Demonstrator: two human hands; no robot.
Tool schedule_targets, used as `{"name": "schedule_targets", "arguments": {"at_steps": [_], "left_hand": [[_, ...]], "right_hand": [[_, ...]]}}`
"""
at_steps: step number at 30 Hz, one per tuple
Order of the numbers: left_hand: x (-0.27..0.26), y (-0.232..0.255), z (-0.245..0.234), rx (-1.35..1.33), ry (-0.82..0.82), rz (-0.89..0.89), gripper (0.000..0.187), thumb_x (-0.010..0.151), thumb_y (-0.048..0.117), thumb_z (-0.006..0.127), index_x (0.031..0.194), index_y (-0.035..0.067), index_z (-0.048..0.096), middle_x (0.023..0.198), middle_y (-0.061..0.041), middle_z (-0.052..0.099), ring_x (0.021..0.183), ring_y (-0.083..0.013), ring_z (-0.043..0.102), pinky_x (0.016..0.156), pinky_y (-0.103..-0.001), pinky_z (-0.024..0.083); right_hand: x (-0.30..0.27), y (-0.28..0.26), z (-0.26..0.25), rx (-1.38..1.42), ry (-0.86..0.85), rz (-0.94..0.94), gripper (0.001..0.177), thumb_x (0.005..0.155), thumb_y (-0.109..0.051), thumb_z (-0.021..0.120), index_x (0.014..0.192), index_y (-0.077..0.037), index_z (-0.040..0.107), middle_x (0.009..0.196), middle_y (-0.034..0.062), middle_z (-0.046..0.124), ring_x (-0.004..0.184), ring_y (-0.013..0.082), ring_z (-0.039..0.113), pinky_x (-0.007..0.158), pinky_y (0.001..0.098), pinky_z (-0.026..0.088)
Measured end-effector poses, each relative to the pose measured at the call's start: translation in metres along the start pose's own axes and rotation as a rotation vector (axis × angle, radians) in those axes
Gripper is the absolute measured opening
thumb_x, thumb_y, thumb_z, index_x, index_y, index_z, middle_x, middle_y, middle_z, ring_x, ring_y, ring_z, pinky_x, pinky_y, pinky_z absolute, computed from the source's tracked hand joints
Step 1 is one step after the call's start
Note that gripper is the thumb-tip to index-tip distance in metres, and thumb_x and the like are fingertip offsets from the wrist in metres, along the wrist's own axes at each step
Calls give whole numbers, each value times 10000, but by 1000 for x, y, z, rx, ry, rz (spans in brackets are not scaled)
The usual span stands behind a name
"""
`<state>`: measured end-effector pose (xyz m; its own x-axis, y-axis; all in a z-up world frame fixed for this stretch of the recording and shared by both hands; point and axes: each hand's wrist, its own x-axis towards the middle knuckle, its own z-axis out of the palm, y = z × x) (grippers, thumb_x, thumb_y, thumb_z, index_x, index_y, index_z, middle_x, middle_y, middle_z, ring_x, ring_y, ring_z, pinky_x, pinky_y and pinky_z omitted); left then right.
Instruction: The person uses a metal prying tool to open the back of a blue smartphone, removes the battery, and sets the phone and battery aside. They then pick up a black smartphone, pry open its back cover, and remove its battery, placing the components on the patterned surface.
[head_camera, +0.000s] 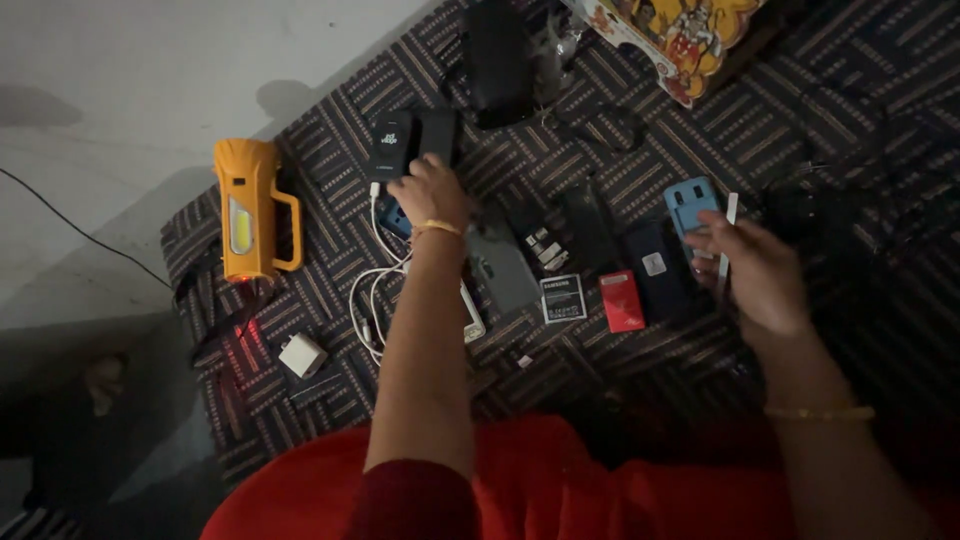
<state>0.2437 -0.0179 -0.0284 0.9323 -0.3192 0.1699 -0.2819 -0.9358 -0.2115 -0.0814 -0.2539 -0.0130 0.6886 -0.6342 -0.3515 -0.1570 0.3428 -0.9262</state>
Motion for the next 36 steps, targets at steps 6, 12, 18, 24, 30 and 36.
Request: {"name": "schedule_targets", "arguments": {"at_steps": [6,12,18,24,30,36], "left_hand": [[19,2,0,198,-86,173,144,962,126,642,1051,132,754,1077,-54,751,964,-244,735,809,-438,508],[21,-20,-28,36,71,158,136,925,159,670,1014,119,765,983,-111,780,905,-310,761,703,-456,570],[-7,-57,-116,-393,-22,-33,328,819,331,725,965,44,779,991,-231,734,956,-417,699,836,-516,565],[-67,-59,-199,-743,-137,15,385,843,382,722,1093,99,801,976,-183,784,902,-316,757,817,-426,594],[-155,-50,-215,-1851,-536,-162,345,1008,225,583,1242,-16,666,1000,-152,746,846,-222,741,763,-377,664],[-219,-29,-188,-2455,-601,-57,323,1054,161,483,1256,-34,643,1088,-112,725,926,-207,714,761,-366,628]], "right_hand": [[4,7,1,-9,-2,-3,363,1052,-273,568,1337,-69,663,1094,60,732,833,108,640,716,260,522],[7,10,2,1,0,-18,352,1049,-268,568,1325,-70,660,1094,77,737,821,128,646,695,269,519],[-1,4,11,13,-44,-40,347,1042,-268,564,1319,-85,667,1100,73,734,836,113,649,692,261,529],[-16,5,14,-5,-16,4,347,1028,-281,592,1302,-86,678,1091,74,738,830,127,656,696,268,528],[-27,2,25,104,-103,32,332,1032,-321,583,1279,-123,683,1052,60,732,754,92,614,650,259,513],[-60,-7,48,122,-234,12,320,1029,-327,580,1247,-117,686,876,-30,642,629,71,520,531,247,444]]}}
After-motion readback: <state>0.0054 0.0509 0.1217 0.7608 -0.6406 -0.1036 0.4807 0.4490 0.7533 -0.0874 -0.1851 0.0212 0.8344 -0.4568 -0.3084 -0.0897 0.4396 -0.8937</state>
